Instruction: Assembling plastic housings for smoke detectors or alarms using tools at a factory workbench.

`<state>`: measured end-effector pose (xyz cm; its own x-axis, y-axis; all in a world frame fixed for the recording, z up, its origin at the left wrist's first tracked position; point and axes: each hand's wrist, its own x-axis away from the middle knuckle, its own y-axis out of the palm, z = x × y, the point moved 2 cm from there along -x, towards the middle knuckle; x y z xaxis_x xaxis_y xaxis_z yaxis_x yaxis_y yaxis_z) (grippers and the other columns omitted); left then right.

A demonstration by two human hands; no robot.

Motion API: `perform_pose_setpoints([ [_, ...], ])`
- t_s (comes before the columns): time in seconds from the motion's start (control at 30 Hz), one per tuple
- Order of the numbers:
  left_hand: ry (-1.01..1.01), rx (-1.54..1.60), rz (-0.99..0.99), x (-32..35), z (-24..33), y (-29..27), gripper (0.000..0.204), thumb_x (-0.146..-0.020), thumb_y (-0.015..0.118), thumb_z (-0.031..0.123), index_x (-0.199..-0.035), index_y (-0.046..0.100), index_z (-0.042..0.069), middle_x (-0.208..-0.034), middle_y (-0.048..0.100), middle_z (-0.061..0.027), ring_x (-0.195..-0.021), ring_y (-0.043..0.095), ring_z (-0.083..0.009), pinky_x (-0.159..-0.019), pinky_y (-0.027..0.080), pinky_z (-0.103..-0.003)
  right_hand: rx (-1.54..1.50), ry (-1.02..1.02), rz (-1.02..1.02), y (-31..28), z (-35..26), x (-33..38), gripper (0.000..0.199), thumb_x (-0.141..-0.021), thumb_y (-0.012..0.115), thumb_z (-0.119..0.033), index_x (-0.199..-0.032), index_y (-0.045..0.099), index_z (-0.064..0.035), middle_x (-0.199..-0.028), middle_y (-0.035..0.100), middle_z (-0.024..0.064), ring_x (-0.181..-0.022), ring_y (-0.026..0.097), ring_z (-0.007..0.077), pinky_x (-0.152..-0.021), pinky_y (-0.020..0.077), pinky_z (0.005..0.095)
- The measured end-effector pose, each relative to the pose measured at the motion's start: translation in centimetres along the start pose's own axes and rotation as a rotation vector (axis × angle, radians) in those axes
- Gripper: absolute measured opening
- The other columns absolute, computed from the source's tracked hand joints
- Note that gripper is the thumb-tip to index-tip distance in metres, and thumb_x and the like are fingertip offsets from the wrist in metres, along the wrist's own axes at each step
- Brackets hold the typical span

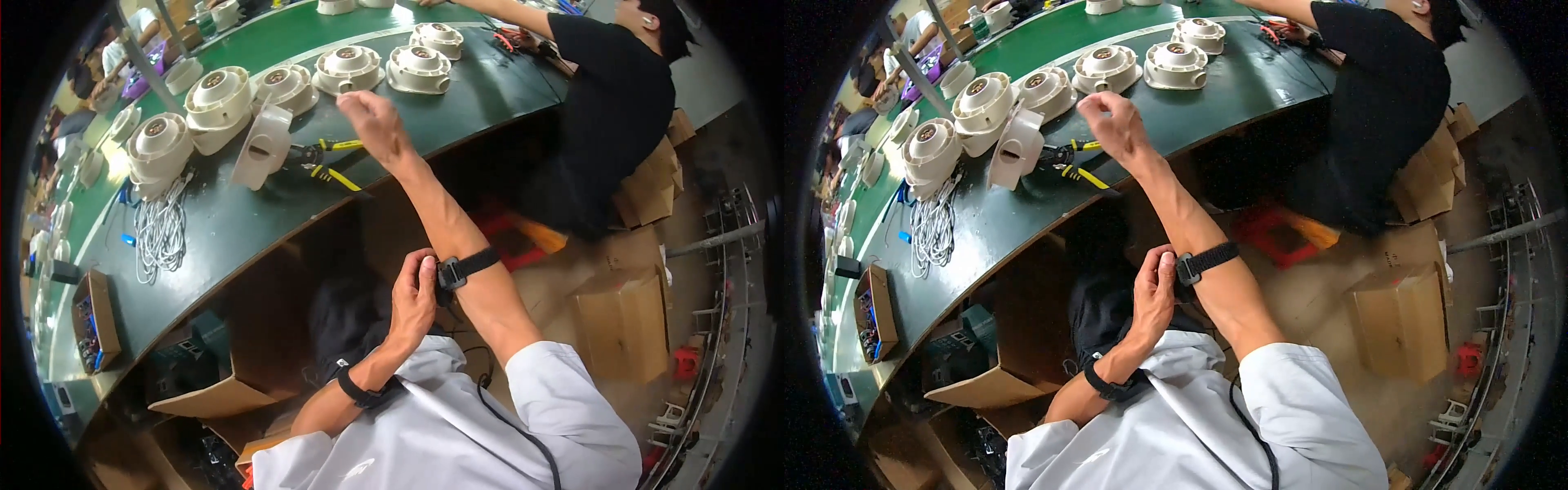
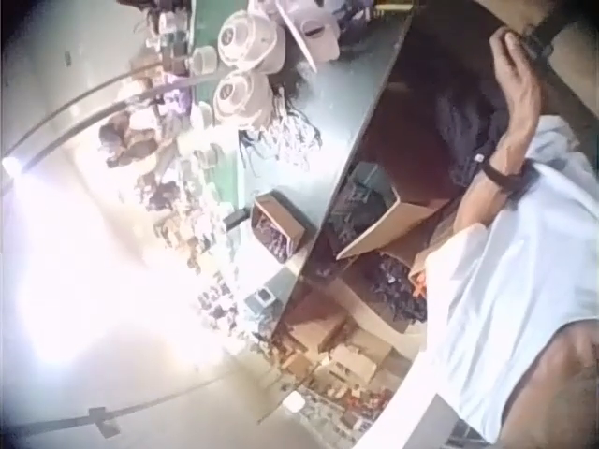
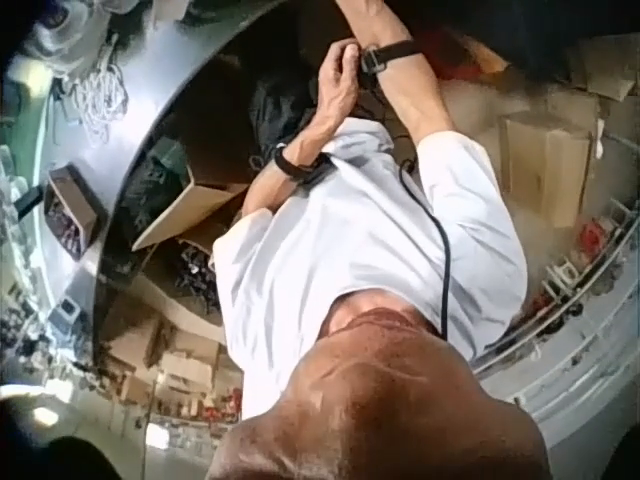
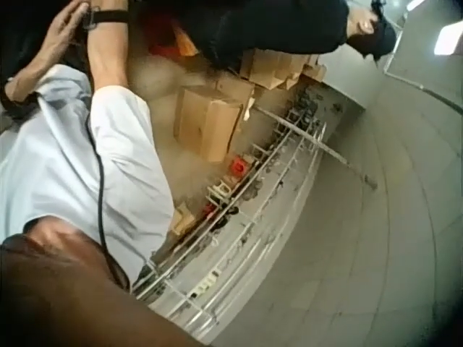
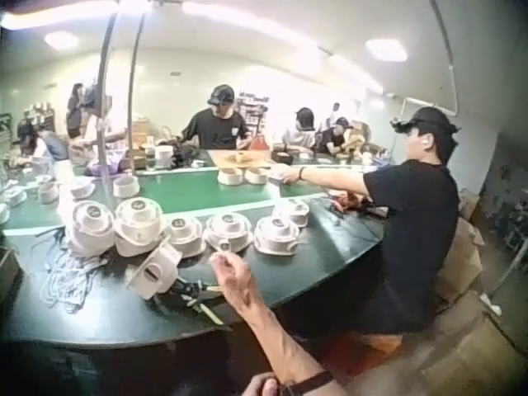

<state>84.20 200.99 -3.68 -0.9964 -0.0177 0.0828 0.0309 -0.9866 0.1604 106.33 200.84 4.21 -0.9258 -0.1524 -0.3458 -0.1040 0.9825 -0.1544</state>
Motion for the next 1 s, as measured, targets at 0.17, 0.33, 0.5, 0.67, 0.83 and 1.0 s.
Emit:
perform_pose_setpoints([
  [0.17, -0.028, -0.052, -0.034, 0.5, 0.5, 0.1, 0.03, -0.1, 0.044, 0.031, -0.105, 0.055, 0.003, -0.075, 0.051, 0.001, -0.063, 0.043, -0.0062, -0.052, 0.038, -0.021, -0.626, 0.403, 0.026, -3.7, 1.2, 0.4, 0.029, -0.082, 0.056, -0.026, -0.092, 0.062, 0.0, -0.093, 0.066, 0.0117, -0.091, 0.063, 0.0234, -0.088, 0.0467, 0.0389],
  [0.33, 0.024, -0.11, -0.09, 0.2, -0.9, -0.7, 0.029, -0.1, 0.044, 0.03, -0.104, 0.056, 0.003, -0.076, 0.054, -0.0023, -0.063, 0.047, -0.009, -0.053, 0.043, -0.025, -1.475, 0.486, 0.199, -6.7, 2.8, 1.4, 0.02, -0.083, 0.051, -0.016, -0.088, 0.059, 0.0011, -0.093, 0.063, 0.0149, -0.089, 0.06, 0.0277, -0.095, 0.0433, 0.052],
  [0.5, -0.265, 0.111, -0.297, 0.2, 0.2, -0.4, 0.03, -0.1, 0.045, 0.031, -0.11, 0.057, 0.006, -0.082, 0.058, -0.003, -0.069, 0.054, -0.0103, -0.052, 0.05, -0.026, -1.798, 0.283, 0.214, -9.3, -0.5, 2.7, 0.021, -0.085, 0.047, -0.017, -0.082, 0.059, 0.0001, -0.077, 0.06, 0.0095, -0.078, 0.058, 0.0256, -0.091, 0.0459, 0.0447],
  [0.67, -0.222, 0.127, -0.359, 0.6, -1.3, -0.7, 0.029, -0.098, 0.05, 0.029, -0.109, 0.058, 0.003, -0.079, 0.057, -0.0009, -0.068, 0.05, -0.0065, -0.056, 0.045, -0.023, -1.45, 0.323, 0.27, -8.5, 0.7, 3.3, 0.013, -0.08, 0.053, -0.014, -0.076, 0.059, -0.0037, -0.073, 0.059, 0.0076, -0.071, 0.058, 0.0222, -0.081, 0.0497, 0.042],
  [0.83, -0.075, -0.041, -0.298, 0.6, 0.5, -0.6, 0.028, -0.096, 0.055, 0.027, -0.111, 0.054, 0.004, -0.078, 0.052, 0.0035, -0.064, 0.043, -0.0035, -0.053, 0.039, -0.019, -0.195, 0.255, 0.405, -7.7, 1.8, 3.8, 0.018, -0.083, 0.056, -0.015, -0.083, 0.061, 0.0024, -0.072, 0.062, 0.0066, -0.061, 0.056, 0.0116, -0.057, 0.0465, 0.0234],
  [1.0, -0.162, -0.016, -0.244, 1.1, 0.1, -0.4, 0.036, -0.095, 0.055, 0.032, -0.113, 0.053, 0.0, -0.077, 0.054, -0.0019, -0.063, 0.05, -0.0073, -0.051, 0.044, -0.023, -0.02, 0.094, 0.256, -6.8, 2.1, 3.6, 0.017, -0.085, 0.054, -0.013, -0.084, 0.062, 0.0022, -0.072, 0.062, 0.0072, -0.063, 0.057, 0.0115, -0.058, 0.0478, 0.0239],
])
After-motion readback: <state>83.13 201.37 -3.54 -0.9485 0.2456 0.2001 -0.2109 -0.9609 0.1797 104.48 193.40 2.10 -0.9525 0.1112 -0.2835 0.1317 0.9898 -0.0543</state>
